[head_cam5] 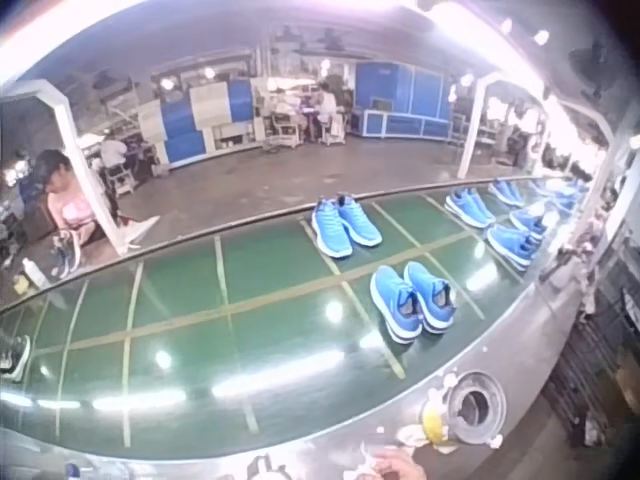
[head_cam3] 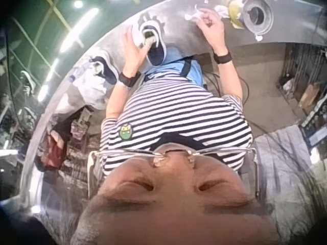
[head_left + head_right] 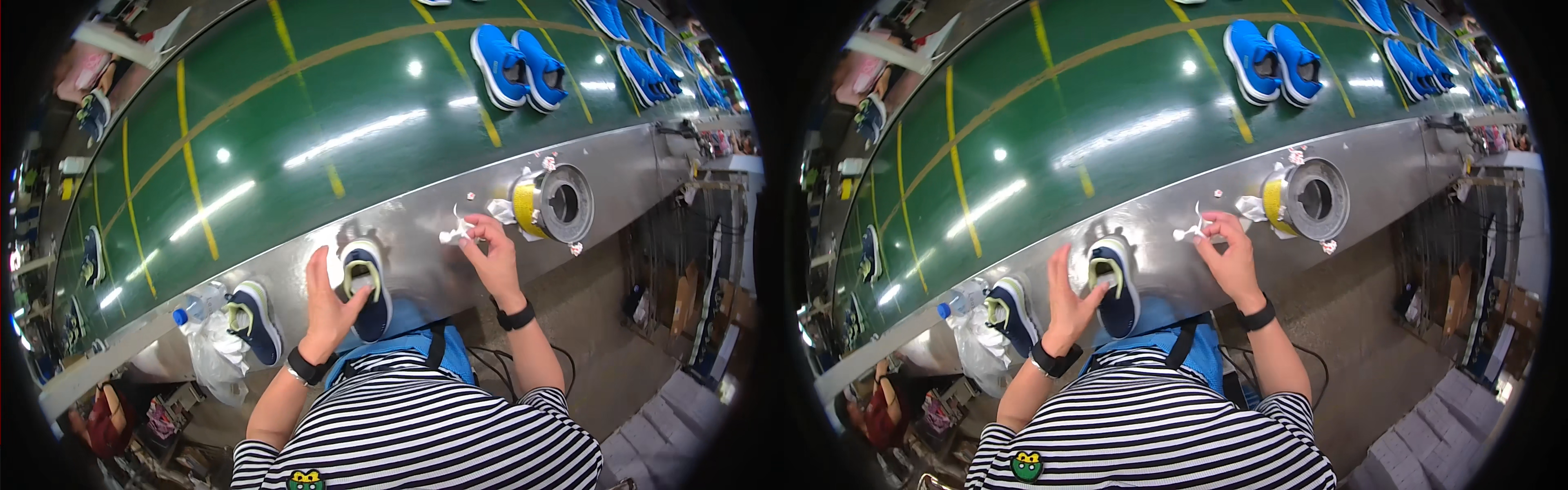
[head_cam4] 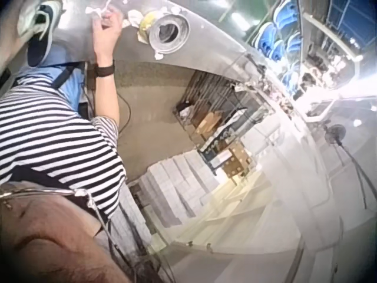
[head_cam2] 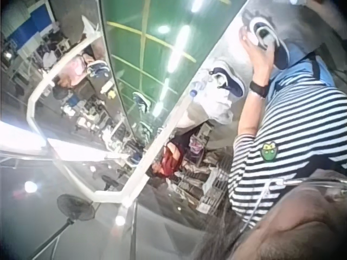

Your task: The person retrieves a pair of blue sneakers from a metal rack and places them on a conveyor belt. They then use a white cloth to wipe the exterior of the shoes, focusing on the sides and toe areas. The person handles the shoes one at a time, rotating them to clean different surfaces before placing them back on the belt.

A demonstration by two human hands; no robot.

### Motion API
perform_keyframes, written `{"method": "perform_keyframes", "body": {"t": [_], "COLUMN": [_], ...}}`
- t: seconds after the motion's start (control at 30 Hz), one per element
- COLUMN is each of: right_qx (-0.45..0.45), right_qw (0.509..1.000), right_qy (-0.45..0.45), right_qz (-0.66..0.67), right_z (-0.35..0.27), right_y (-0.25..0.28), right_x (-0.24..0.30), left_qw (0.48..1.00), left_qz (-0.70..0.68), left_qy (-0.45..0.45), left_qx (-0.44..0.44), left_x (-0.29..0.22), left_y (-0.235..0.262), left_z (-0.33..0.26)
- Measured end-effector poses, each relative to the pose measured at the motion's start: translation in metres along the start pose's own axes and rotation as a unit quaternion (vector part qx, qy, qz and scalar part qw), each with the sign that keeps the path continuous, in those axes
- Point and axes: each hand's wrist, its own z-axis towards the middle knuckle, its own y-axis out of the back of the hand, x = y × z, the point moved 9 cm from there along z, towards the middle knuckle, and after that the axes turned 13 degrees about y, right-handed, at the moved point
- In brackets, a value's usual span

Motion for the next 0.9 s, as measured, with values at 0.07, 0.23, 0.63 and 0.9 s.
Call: {"method": "perform_keyframes", "body": {"t": [0.07, 0.23, 0.63, 0.9], "right_qx": [0.054, 0.161, 0.153, 0.137], "right_qw": [0.996, 0.961, 0.961, 0.957], "right_qy": [0.043, 0.003, 0.198, 0.027], "right_qz": [0.055, 0.223, 0.116, 0.256], "right_z": [-0.004, -0.025, -0.059, -0.079], "right_y": [-0.024, -0.095, -0.179, -0.239], "right_x": [0.025, 0.083, 0.153, 0.142], "left_qw": [0.994, 0.944, 0.786, 0.829], "left_qz": [-0.080, -0.251, -0.562, -0.527], "left_qy": [-0.056, 0.076, 0.175, 0.176], "left_qx": [0.046, 0.200, 0.190, 0.058], "left_x": [-0.038, -0.033, 0.053, 0.082], "left_y": [0.012, 0.000, 0.048, 0.106], "left_z": [-0.004, -0.017, -0.063, -0.089]}}
